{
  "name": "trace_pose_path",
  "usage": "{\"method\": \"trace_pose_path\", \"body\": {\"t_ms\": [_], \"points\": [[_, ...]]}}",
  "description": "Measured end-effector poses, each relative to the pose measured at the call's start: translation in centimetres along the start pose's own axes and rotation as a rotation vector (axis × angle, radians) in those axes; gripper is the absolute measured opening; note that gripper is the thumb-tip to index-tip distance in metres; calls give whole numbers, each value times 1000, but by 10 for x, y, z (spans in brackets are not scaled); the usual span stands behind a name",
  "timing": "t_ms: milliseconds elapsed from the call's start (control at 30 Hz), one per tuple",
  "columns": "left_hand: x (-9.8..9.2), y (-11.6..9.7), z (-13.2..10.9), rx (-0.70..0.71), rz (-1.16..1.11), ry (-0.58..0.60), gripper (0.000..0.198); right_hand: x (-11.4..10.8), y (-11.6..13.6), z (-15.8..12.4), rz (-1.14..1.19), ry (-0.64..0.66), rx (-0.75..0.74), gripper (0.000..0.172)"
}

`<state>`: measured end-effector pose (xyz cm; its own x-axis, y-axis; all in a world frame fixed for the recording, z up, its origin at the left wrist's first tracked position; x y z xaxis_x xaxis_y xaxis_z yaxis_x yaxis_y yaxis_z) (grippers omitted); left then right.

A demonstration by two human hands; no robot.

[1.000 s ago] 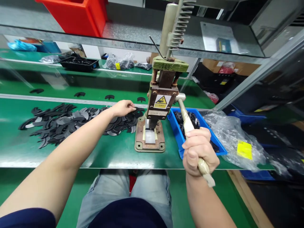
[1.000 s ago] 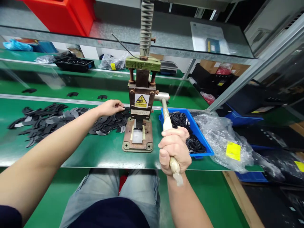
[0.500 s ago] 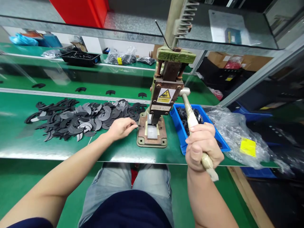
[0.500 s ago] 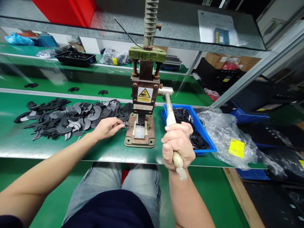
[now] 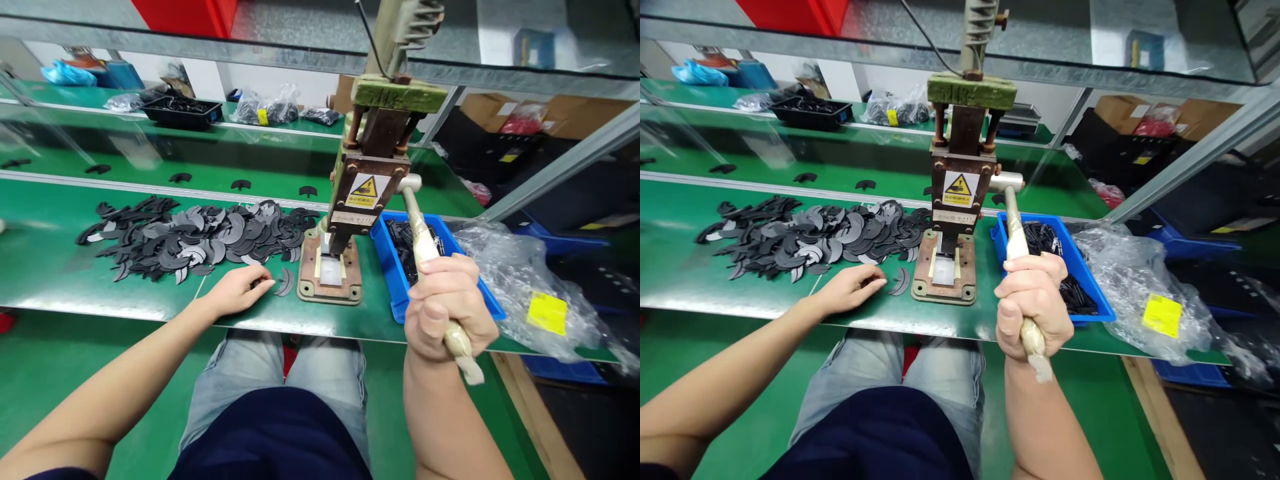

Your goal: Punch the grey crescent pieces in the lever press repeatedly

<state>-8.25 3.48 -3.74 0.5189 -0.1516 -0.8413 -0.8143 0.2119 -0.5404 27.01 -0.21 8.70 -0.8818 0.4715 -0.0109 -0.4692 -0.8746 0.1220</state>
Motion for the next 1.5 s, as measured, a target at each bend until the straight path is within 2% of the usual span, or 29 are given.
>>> {"method": "trace_pose_path", "body": {"t_ms": [67,133,267,400,467,600,733,833,967,1167,1333,1400,1500], "points": [[4,-5,-3,-27,-7,-74,34,1,0,1,4,-2,-7,38],[12,-14,-4,5,47,-138,42,1,0,1,2,2,-5,38],[30,-33,-1,42,230,-155,59,0,0,1,-12,8,12,40],[35,-39,8,6,299,-121,38,-1,0,1,-2,16,-7,37],[33,-36,12,-22,237,-83,31,-2,0,1,4,31,-9,36],[31,-26,16,-150,19,-14,42,-3,0,0,-3,49,0,35],[27,-26,19,-114,6,-31,14,-4,-1,-1,29,44,-4,33],[20,-29,22,-153,-42,-37,21,-4,-2,-2,30,56,-14,33],[15,-29,27,-304,-313,109,30,-6,-2,-3,10,69,-23,36],[14,-25,41,-299,-483,178,38,-5,2,-1,11,73,1,39],[16,-37,68,-346,-820,99,50,-5,3,-1,-1,58,21,39],[18,-48,80,-375,-913,148,54,-5,3,-1,-3,61,23,40],[24,-65,97,-420,-950,256,44,-5,3,-1,-6,71,16,39]]}}
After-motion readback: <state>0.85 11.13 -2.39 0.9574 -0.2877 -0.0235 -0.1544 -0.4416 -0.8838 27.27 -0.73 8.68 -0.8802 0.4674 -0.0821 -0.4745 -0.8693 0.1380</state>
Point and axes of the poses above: each hand's wrist, its own z-axis towards the middle knuckle, its own x-axis out of the palm, y = z × x, the point moved 2 cm from there along z, towards the middle knuckle, and after that the axes turned 12 degrees about -x, right-handed, at the moved point
